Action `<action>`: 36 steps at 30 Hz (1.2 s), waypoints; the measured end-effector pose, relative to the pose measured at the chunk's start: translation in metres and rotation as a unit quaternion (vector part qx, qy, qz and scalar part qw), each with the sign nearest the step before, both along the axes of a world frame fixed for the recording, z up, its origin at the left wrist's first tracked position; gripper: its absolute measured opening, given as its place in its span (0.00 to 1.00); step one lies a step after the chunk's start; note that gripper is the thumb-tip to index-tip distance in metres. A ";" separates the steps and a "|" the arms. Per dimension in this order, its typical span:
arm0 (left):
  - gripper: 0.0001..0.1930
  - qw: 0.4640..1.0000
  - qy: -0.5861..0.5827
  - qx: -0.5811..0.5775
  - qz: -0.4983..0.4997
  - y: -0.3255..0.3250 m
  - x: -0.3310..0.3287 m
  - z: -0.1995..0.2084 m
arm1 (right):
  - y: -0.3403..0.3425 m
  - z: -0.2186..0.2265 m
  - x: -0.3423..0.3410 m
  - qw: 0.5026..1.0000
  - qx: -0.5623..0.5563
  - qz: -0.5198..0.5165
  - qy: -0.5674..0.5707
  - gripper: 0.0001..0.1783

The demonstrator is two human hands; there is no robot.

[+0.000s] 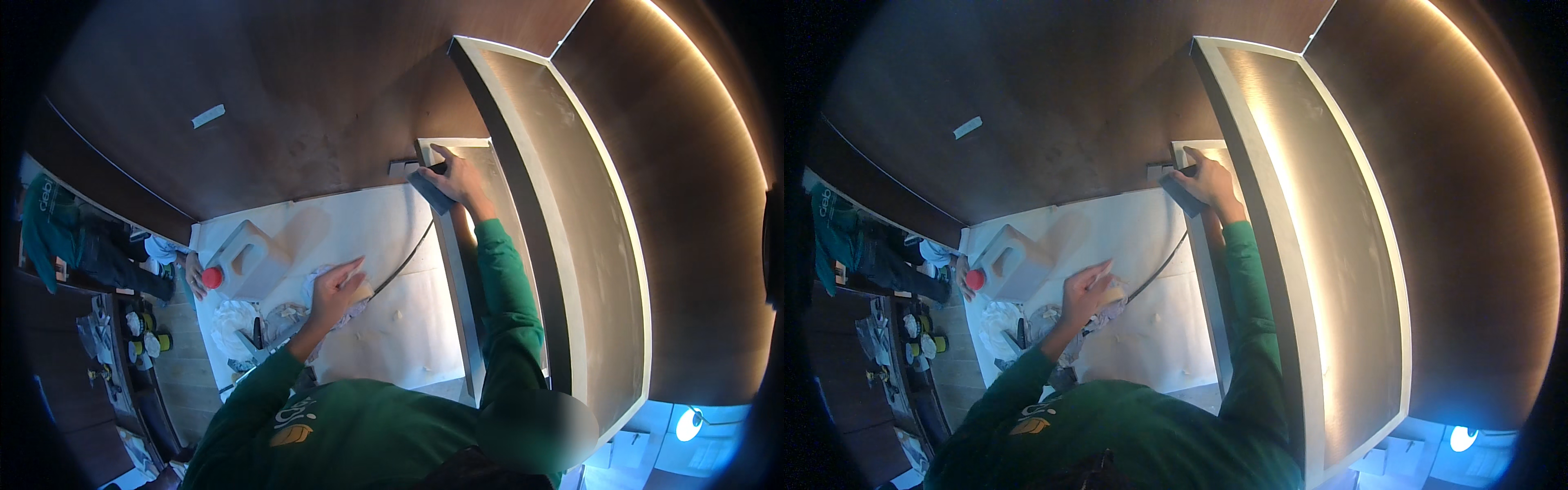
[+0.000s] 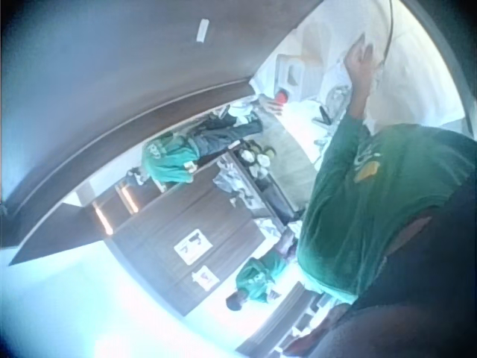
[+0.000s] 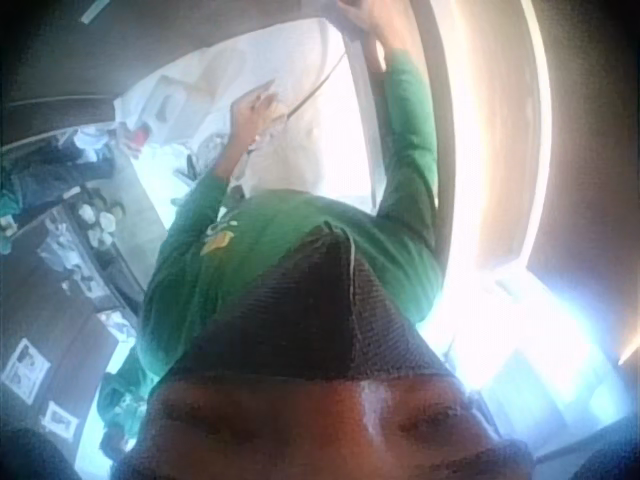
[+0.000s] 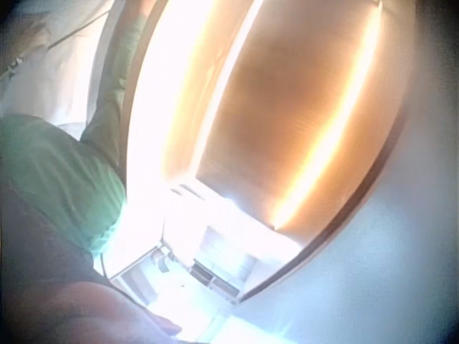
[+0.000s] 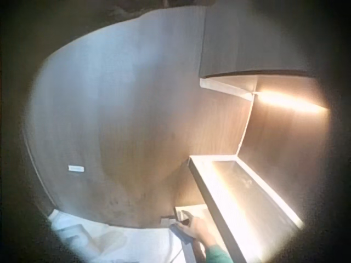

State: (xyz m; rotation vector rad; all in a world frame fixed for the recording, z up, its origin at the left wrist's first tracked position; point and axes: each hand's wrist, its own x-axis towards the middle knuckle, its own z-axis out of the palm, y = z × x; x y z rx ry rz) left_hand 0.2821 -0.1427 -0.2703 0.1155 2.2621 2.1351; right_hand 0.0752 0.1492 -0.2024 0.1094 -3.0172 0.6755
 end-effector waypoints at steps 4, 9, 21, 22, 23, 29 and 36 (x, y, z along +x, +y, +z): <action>0.22 0.995 -0.091 -0.038 -0.002 -0.061 0.068 0.015 | -0.013 0.015 -0.015 0.996 0.079 0.029 -0.040 0.43; 0.24 0.997 -0.041 -0.030 0.053 -0.099 0.126 0.026 | -0.046 0.014 0.018 0.993 0.042 0.114 -0.006 0.36; 0.28 0.992 0.106 -0.046 0.049 -0.166 0.215 0.039 | -0.175 -0.191 0.311 0.966 -0.048 0.147 -0.206 0.37; 0.28 0.988 0.130 -0.073 0.033 -0.178 0.219 0.038 | -0.179 -0.192 0.325 0.980 -0.005 0.128 -0.152 0.38; 0.29 0.983 0.154 -0.101 0.018 -0.188 0.222 0.038 | -0.181 -0.192 0.337 0.989 0.039 0.109 -0.096 0.39; 0.35 0.970 0.186 -0.155 0.023 -0.245 0.254 0.049 | -0.248 -0.140 0.392 0.982 -0.176 0.049 0.051 0.32; 0.38 0.976 0.195 -0.089 -0.023 -0.295 0.272 0.070 | -0.352 -0.058 0.486 0.921 -0.387 0.042 0.012 0.19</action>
